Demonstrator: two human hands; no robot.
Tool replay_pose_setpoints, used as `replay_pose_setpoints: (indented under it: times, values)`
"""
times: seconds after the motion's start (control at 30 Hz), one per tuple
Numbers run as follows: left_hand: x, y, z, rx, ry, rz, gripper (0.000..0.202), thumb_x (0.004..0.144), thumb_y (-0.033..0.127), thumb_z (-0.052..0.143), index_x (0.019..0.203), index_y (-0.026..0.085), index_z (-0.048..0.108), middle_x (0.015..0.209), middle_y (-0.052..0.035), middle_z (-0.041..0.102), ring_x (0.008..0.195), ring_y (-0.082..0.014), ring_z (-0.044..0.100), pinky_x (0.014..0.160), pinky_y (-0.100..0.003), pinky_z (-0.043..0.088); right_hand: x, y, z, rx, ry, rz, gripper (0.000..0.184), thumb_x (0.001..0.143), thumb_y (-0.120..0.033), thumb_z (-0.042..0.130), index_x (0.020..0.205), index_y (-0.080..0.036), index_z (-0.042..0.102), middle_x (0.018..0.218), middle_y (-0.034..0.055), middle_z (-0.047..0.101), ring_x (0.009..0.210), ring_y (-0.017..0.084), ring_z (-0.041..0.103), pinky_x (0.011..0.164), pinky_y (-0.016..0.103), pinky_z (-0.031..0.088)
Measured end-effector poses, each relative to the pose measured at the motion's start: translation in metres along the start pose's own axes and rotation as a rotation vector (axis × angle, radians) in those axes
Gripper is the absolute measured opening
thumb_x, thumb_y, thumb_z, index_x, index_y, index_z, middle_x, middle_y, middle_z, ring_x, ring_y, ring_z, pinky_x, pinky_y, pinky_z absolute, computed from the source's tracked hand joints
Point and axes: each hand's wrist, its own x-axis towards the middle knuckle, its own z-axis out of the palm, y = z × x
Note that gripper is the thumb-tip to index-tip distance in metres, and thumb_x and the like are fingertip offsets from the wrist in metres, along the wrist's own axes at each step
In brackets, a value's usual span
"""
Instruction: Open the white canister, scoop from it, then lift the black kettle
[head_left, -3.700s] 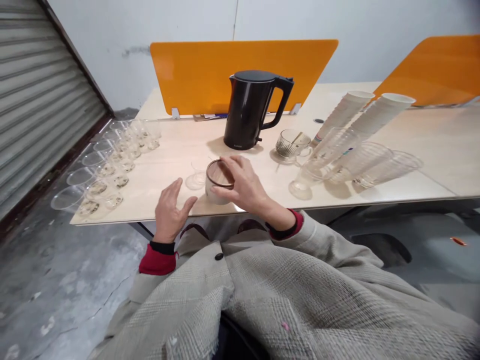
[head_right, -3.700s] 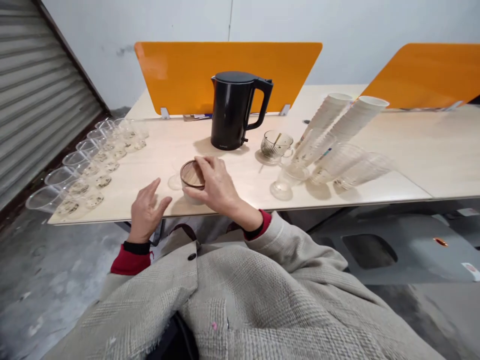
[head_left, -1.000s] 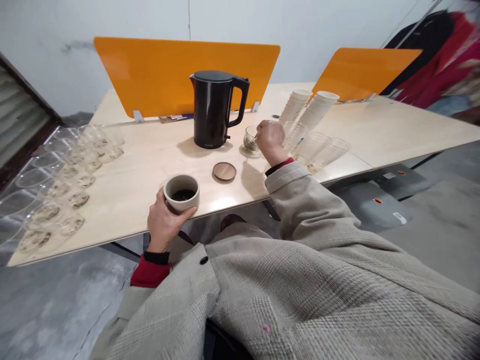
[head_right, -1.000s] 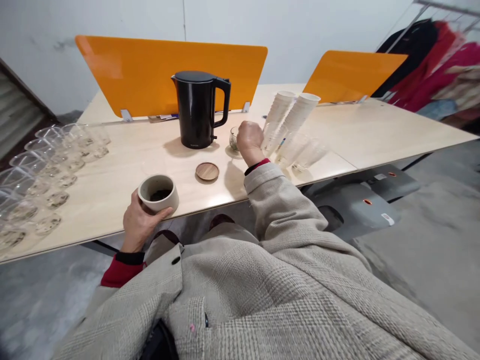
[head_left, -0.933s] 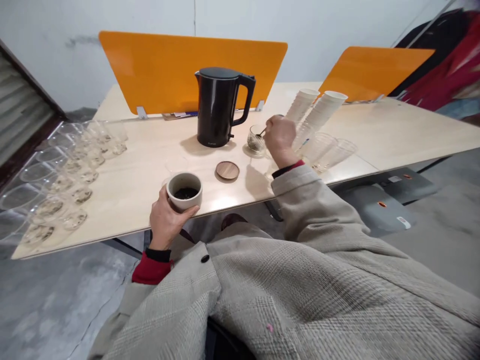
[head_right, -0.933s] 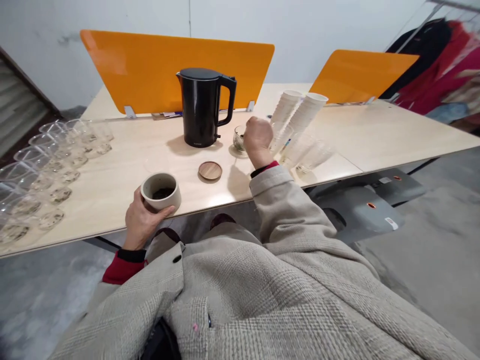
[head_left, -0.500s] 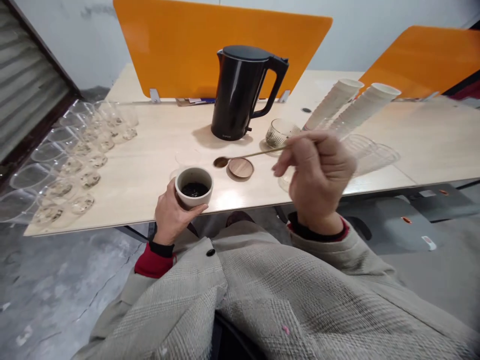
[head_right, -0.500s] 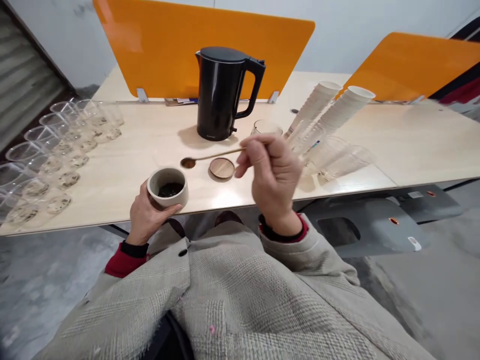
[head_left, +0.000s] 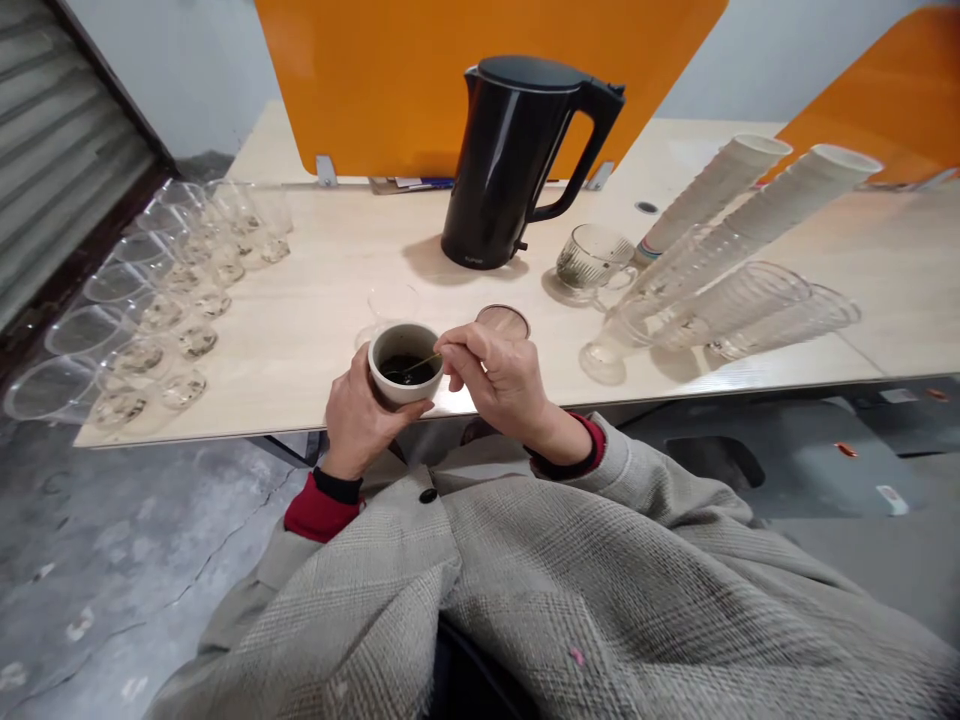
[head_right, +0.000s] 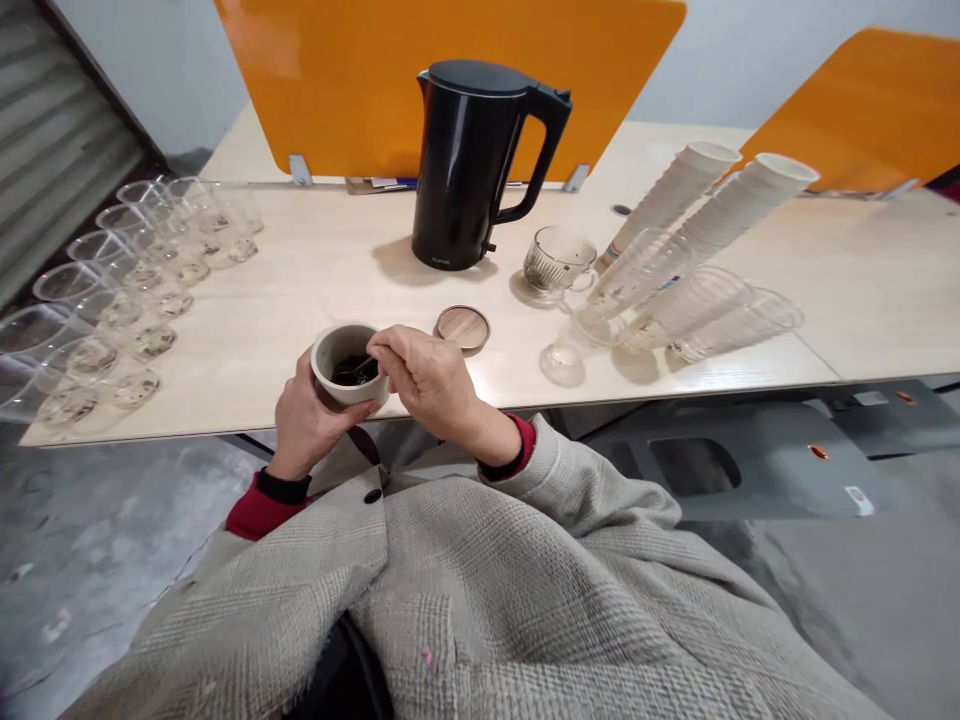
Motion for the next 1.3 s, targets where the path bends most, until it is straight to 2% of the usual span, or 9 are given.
replay_pose_setpoints:
  times: [0.1, 0.23, 0.4, 0.57, 0.77, 0.93, 1.03, 1.13, 1.3]
  values:
    - [0.0, 0.0, 0.0, -0.004, 0.0, -0.003, 0.109, 0.065, 0.064, 0.093, 0.154, 0.02, 0.048, 0.143, -0.0178, 0.073, 0.126, -0.0428, 0.074, 0.102, -0.055, 0.06, 0.001, -0.004, -0.001, 0.03, 0.012, 0.017, 0.026, 0.11, -0.038, 0.055, 0.089, -0.027, 0.066, 0.067, -0.0047, 0.067, 0.052, 0.011, 0.061, 0.058, 0.028, 0.051]
    - [-0.001, -0.001, 0.0, 0.002, 0.007, -0.005, 0.108, 0.066, 0.065, 0.093, 0.155, 0.022, 0.048, 0.144, -0.0161, 0.073, 0.127, -0.0425, 0.073, 0.103, -0.053, 0.06, 0.002, -0.005, -0.007, 0.075, 0.086, 0.123, 0.032, 0.11, -0.047, 0.059, 0.086, -0.027, 0.067, 0.062, -0.0051, 0.066, 0.052, 0.011, 0.063, 0.056, 0.028, 0.051]
    - [-0.001, -0.002, 0.001, -0.018, 0.018, 0.007, 0.109, 0.065, 0.066, 0.094, 0.155, 0.022, 0.049, 0.145, -0.0158, 0.073, 0.128, -0.0421, 0.073, 0.105, -0.055, 0.06, 0.008, 0.004, -0.014, 0.282, 0.206, 0.277, 0.039, 0.103, -0.061, 0.067, 0.087, -0.025, 0.066, 0.066, -0.0061, 0.065, 0.049, 0.01, 0.062, 0.052, 0.025, 0.053]
    - [0.0, -0.003, 0.002, -0.02, 0.02, 0.003, 0.111, 0.064, 0.066, 0.095, 0.154, 0.021, 0.049, 0.145, -0.0165, 0.072, 0.127, -0.0427, 0.072, 0.105, -0.057, 0.059, 0.012, 0.01, -0.018, 0.371, 0.276, 0.302, 0.04, 0.099, -0.063, 0.073, 0.088, -0.025, 0.067, 0.066, -0.0067, 0.063, 0.05, 0.009, 0.061, 0.055, 0.025, 0.057]
    - [0.0, -0.004, 0.002, -0.007, 0.028, 0.012, 0.111, 0.064, 0.067, 0.095, 0.154, 0.023, 0.048, 0.144, -0.0156, 0.073, 0.126, -0.042, 0.073, 0.104, -0.055, 0.06, 0.011, 0.011, -0.014, 0.309, 0.261, 0.299, 0.043, 0.1, -0.066, 0.069, 0.088, -0.025, 0.066, 0.066, -0.0061, 0.064, 0.049, 0.01, 0.062, 0.052, 0.024, 0.054]
    - [0.0, -0.002, 0.002, 0.009, 0.016, 0.002, 0.11, 0.064, 0.066, 0.094, 0.154, 0.023, 0.048, 0.141, -0.0154, 0.074, 0.125, -0.0422, 0.074, 0.102, -0.053, 0.061, 0.008, 0.004, 0.0, 0.153, 0.121, 0.206, 0.043, 0.105, -0.061, 0.063, 0.081, -0.025, 0.065, 0.061, -0.0056, 0.065, 0.048, 0.009, 0.062, 0.051, 0.023, 0.049]
    - [-0.001, -0.001, 0.001, 0.009, 0.007, -0.008, 0.11, 0.066, 0.065, 0.094, 0.155, 0.022, 0.047, 0.144, -0.016, 0.073, 0.127, -0.0427, 0.073, 0.103, -0.054, 0.06, 0.007, 0.0, 0.001, 0.183, 0.072, 0.209, 0.042, 0.106, -0.058, 0.062, 0.081, -0.024, 0.066, 0.061, -0.0055, 0.066, 0.046, 0.009, 0.061, 0.048, 0.023, 0.047]
    - [-0.002, -0.001, 0.0, -0.001, 0.015, -0.001, 0.109, 0.066, 0.065, 0.094, 0.156, 0.022, 0.048, 0.146, -0.0163, 0.072, 0.128, -0.0427, 0.073, 0.105, -0.055, 0.06, 0.008, 0.001, -0.007, 0.282, 0.109, 0.291, 0.039, 0.103, -0.056, 0.068, 0.082, -0.023, 0.067, 0.063, -0.0059, 0.065, 0.046, 0.009, 0.061, 0.046, 0.022, 0.048]
    - [-0.001, -0.003, 0.001, -0.009, 0.025, 0.009, 0.11, 0.065, 0.066, 0.095, 0.155, 0.023, 0.048, 0.146, -0.0167, 0.072, 0.126, -0.0419, 0.073, 0.104, -0.056, 0.06, 0.014, 0.012, -0.018, 0.422, 0.218, 0.384, 0.037, 0.098, -0.058, 0.075, 0.086, -0.023, 0.067, 0.066, -0.0064, 0.064, 0.047, 0.008, 0.059, 0.051, 0.023, 0.057]
